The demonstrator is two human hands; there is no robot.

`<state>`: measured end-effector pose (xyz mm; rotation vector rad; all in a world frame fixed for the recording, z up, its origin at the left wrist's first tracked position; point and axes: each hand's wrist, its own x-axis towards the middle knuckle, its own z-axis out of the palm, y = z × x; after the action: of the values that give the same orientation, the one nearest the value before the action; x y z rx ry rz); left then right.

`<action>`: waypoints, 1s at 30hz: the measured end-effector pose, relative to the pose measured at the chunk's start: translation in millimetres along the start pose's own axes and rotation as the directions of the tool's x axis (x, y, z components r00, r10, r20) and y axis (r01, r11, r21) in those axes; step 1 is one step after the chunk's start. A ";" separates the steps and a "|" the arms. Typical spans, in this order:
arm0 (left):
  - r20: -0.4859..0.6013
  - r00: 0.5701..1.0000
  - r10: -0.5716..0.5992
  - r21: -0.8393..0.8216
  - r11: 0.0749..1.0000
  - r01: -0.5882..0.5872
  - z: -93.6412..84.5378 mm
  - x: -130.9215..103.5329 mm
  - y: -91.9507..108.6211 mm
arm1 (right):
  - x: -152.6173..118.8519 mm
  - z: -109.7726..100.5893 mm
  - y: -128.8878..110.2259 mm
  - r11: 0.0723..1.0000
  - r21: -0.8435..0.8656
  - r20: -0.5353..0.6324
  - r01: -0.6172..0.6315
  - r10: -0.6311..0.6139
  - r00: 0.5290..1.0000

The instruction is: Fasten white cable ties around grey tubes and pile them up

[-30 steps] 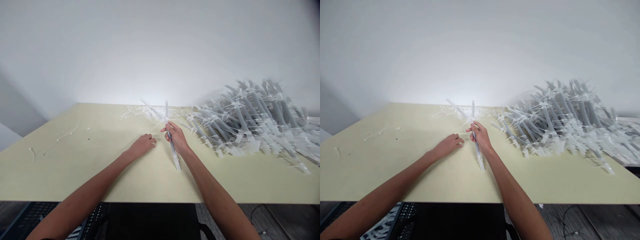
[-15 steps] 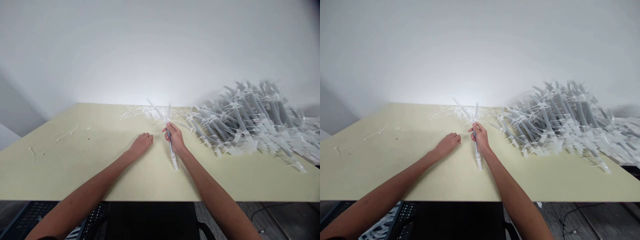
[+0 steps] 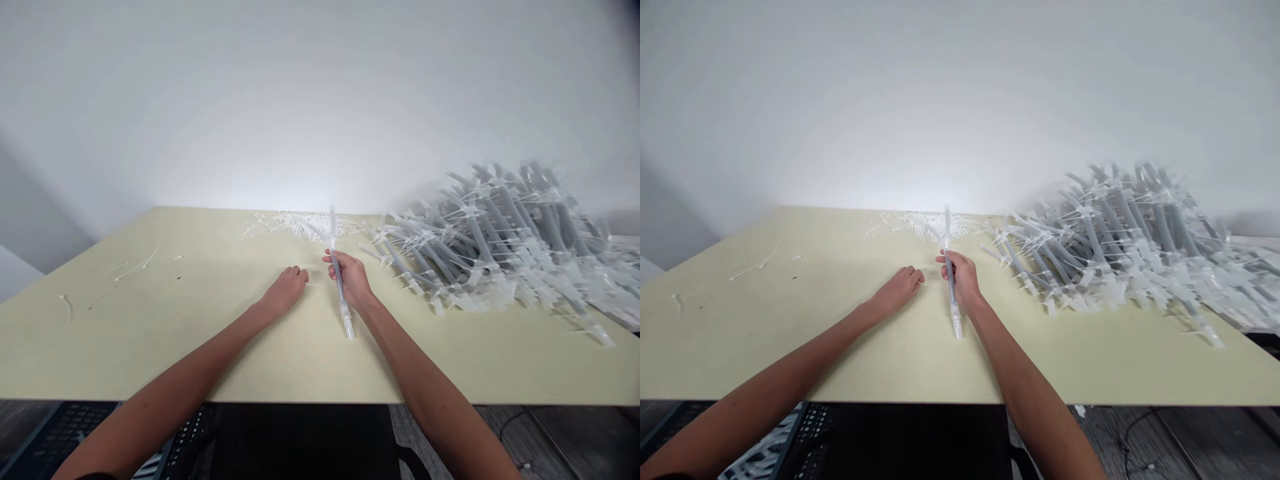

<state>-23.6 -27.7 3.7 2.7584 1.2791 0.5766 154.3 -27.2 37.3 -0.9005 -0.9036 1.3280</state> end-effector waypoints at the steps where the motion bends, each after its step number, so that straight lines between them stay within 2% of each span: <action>1: -0.007 1.000 -0.021 -0.027 0.999 0.021 -0.2 0.0 -0.3 | -0.1 0.2 -0.7 1.000 0.017 0.011 -0.014 0.013 1.000; 4: -0.044 0.985 -0.164 -0.180 0.972 0.154 -3.6 1.2 -0.8 | -1.8 1.6 -4.2 0.995 0.082 0.073 -0.053 0.047 0.996; 6: -0.068 0.954 -0.291 -0.315 0.914 0.256 -7.4 2.9 -1.6 | -3.7 3.2 -7.3 0.988 0.133 0.120 -0.082 0.067 0.991; 9: -0.060 0.880 -0.471 -0.510 0.772 0.379 -12.9 5.7 -3.0 | -6.5 6.4 -10.5 0.980 0.165 0.167 -0.110 0.082 0.982; 11: -0.005 0.845 -0.534 -0.632 0.657 0.412 -15.6 7.4 -3.1 | -7.9 8.8 -11.0 0.982 0.155 0.187 -0.108 0.078 0.979; 15: 0.085 0.857 -0.508 -0.809 0.467 0.357 -17.8 10.1 -0.7 | -9.7 13.2 -8.3 0.981 0.141 0.195 -0.135 0.106 0.975; 19: 0.079 0.857 -0.509 -0.884 0.361 0.296 -17.8 12.0 -0.3 | -9.1 14.0 -3.5 0.976 0.170 0.162 -0.133 0.106 0.981; 24: 0.029 0.846 -0.532 -0.901 0.352 0.252 -19.8 12.9 -3.2 | -8.6 14.3 -2.5 0.972 0.170 0.157 -0.163 0.137 0.978; 30: 0.028 0.891 -0.453 -0.932 0.311 0.187 -19.4 13.5 -0.6 | -15.4 20.9 -6.8 0.968 0.126 0.269 -0.218 0.178 0.947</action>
<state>-22.9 -19.4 25.9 1.4417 0.9901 1.1610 137.2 -42.4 51.3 -0.7242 -0.9089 1.6940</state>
